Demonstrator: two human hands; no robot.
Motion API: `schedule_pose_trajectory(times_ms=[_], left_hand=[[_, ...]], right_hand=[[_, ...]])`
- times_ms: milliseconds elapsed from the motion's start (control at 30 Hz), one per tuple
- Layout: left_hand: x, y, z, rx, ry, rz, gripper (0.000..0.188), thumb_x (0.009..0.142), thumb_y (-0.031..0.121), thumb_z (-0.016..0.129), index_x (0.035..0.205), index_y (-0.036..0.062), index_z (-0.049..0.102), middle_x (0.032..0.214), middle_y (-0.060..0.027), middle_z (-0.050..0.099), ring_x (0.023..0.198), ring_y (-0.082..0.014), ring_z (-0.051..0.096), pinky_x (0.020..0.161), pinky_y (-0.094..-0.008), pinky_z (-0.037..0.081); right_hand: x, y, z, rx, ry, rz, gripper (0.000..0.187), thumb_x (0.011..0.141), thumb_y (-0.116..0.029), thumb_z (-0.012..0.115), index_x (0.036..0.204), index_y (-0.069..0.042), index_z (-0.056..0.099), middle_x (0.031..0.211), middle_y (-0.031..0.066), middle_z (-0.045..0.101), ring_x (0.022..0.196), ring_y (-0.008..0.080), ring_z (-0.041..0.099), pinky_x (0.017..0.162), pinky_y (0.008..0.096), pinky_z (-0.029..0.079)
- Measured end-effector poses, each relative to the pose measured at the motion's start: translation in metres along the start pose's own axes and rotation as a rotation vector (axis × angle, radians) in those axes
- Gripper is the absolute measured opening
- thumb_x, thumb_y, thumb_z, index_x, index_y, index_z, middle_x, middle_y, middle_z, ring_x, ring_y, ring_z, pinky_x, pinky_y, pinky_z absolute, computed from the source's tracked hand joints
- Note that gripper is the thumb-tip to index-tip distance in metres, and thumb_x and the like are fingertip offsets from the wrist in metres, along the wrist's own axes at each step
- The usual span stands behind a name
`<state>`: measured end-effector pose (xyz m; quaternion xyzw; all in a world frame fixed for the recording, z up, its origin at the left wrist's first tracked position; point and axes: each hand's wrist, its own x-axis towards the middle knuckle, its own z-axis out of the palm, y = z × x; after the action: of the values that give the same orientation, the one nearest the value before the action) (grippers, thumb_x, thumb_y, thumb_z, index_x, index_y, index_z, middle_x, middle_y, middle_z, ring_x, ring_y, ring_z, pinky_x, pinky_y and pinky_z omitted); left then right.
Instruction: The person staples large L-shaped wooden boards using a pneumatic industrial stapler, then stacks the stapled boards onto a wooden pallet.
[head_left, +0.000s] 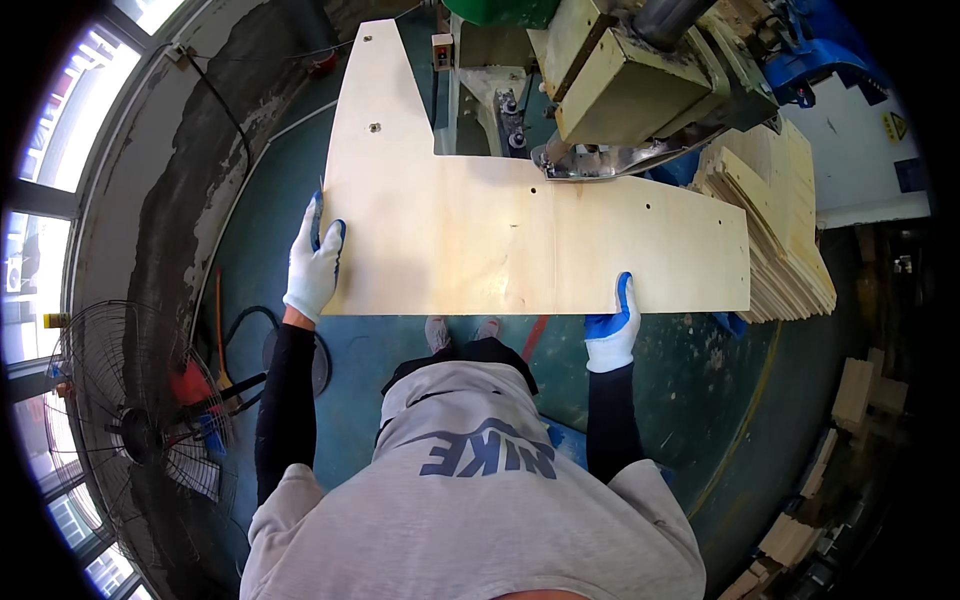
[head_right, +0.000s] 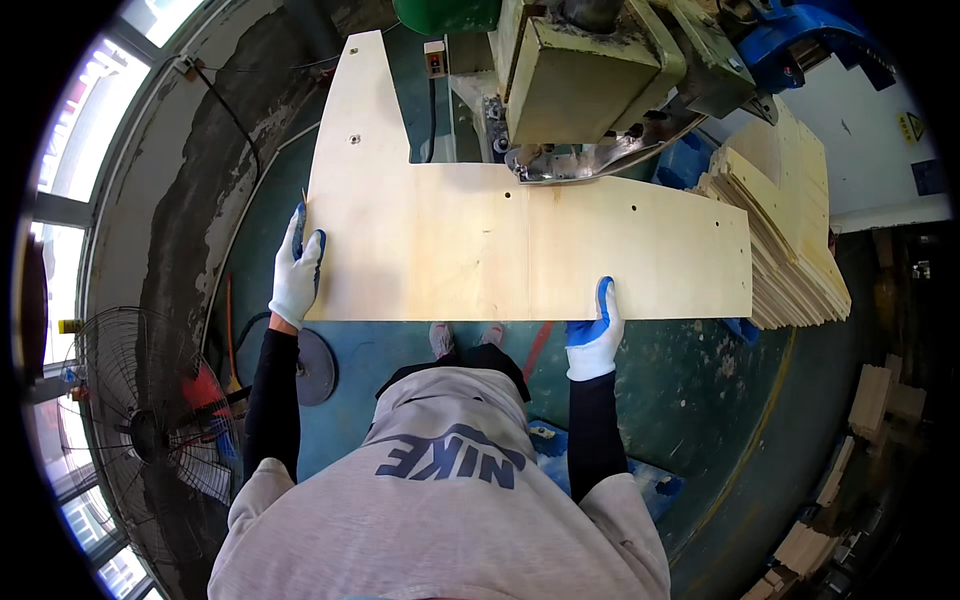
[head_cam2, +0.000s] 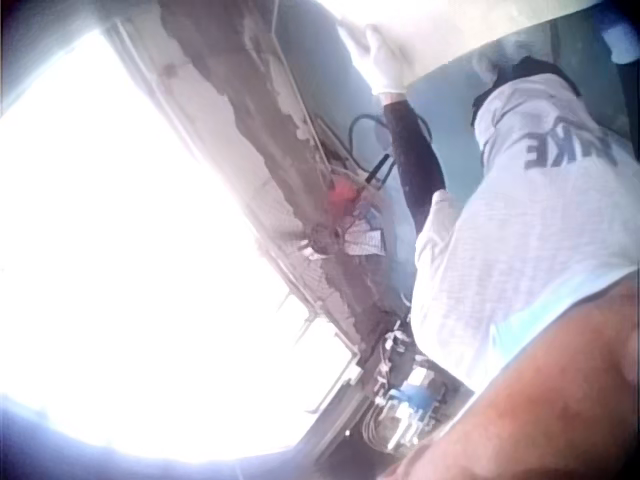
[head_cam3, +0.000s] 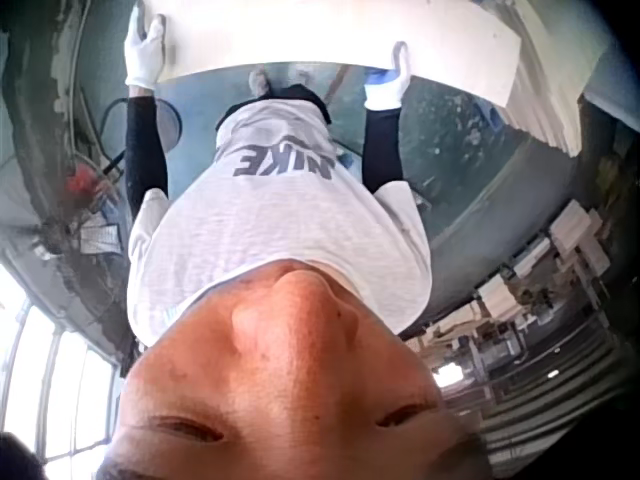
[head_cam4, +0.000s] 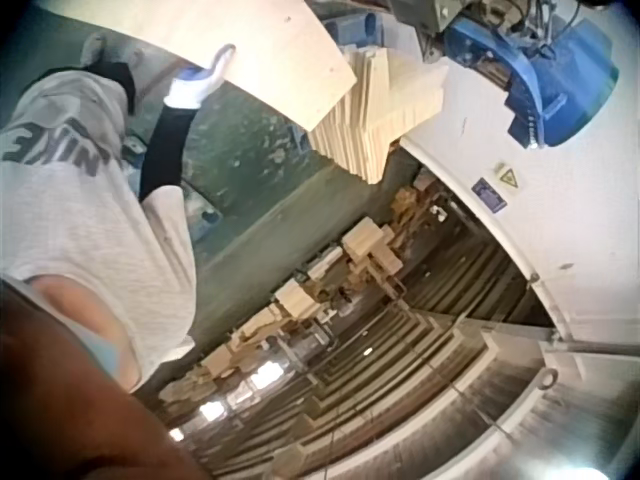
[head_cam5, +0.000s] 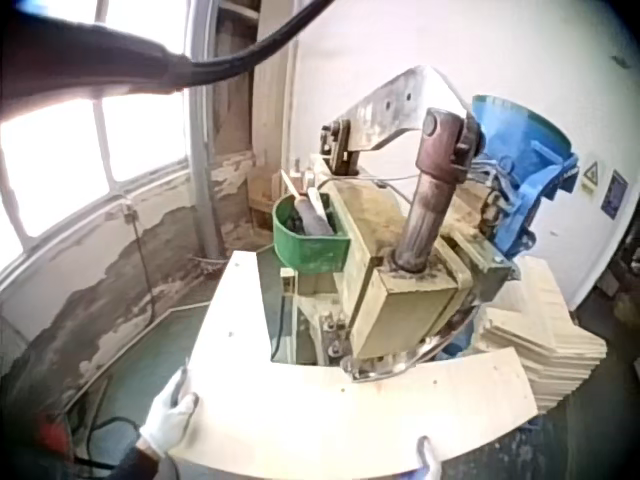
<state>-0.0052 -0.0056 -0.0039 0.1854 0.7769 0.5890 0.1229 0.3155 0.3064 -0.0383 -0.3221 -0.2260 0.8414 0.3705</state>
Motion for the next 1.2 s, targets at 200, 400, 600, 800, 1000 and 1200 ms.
schedule_pose_trajectory(times_ms=[200,400,600,800,1000,1200], left_hand=[[0.049,-0.016,0.009,0.23,-0.023,0.03,0.064,0.102,0.027,0.06,0.155,0.0032,0.036,0.151,-0.0222,0.049,0.142,-0.0305,0.046,0.115,-0.0332,0.035],[0.04,-0.014,0.016,0.263,-0.071,-0.016,0.067,0.101,0.029,0.059,0.158,0.0069,0.031,0.149,-0.0245,0.051,0.141,-0.0343,0.047,0.115,-0.0364,0.036],[0.03,-0.011,0.017,0.214,-0.076,-0.011,0.066,0.101,0.026,0.06,0.157,0.0058,0.032,0.146,-0.0244,0.053,0.136,-0.0338,0.052,0.112,-0.0366,0.039],[0.029,-0.016,0.015,0.118,-0.046,-0.003,0.062,0.101,0.023,0.061,0.155,0.0033,0.036,0.146,-0.0232,0.054,0.135,-0.0307,0.054,0.111,-0.035,0.04],[0.046,-0.017,0.028,0.048,-0.068,0.013,0.063,0.102,0.021,0.063,0.155,0.0017,0.036,0.134,-0.0137,0.061,0.113,-0.0149,0.058,0.1,-0.0265,0.045],[0.046,0.006,0.011,-0.117,-0.112,-0.096,0.06,0.103,0.013,0.06,0.156,0.0011,0.034,0.141,-0.0099,0.055,0.121,-0.0137,0.055,0.104,-0.025,0.042]], right_hand=[[0.027,0.005,0.019,-0.016,0.082,-0.06,0.037,0.106,-0.028,0.054,0.132,-0.002,0.06,0.131,0.0089,0.066,0.122,0.0217,0.062,0.106,0.0387,0.048],[0.036,0.002,-0.005,-0.021,-0.029,-0.122,0.042,0.106,-0.028,0.055,0.136,0.001,0.055,0.135,0.0118,0.062,0.126,0.024,0.059,0.11,0.0408,0.045],[0.038,0.007,-0.012,0.017,0.053,-0.047,0.04,0.106,-0.027,0.055,0.134,0.001,0.057,0.133,0.0106,0.064,0.124,0.0232,0.06,0.107,0.0396,0.047],[0.038,0.007,-0.001,-0.04,0.031,-0.109,0.041,0.105,-0.027,0.056,0.135,0.001,0.056,0.134,0.0089,0.063,0.121,0.0239,0.062,0.104,0.0405,0.049],[0.042,0.002,-0.006,-0.019,0.036,-0.158,0.04,0.105,-0.027,0.057,0.134,0.001,0.057,0.133,0.0095,0.063,0.122,0.0229,0.061,0.106,0.04,0.048],[0.033,-0.004,-0.005,0.065,-0.018,-0.087,0.042,0.105,-0.033,0.056,0.136,-0.004,0.056,0.131,0.0092,0.064,0.123,0.0245,0.06,0.105,0.0412,0.049]])
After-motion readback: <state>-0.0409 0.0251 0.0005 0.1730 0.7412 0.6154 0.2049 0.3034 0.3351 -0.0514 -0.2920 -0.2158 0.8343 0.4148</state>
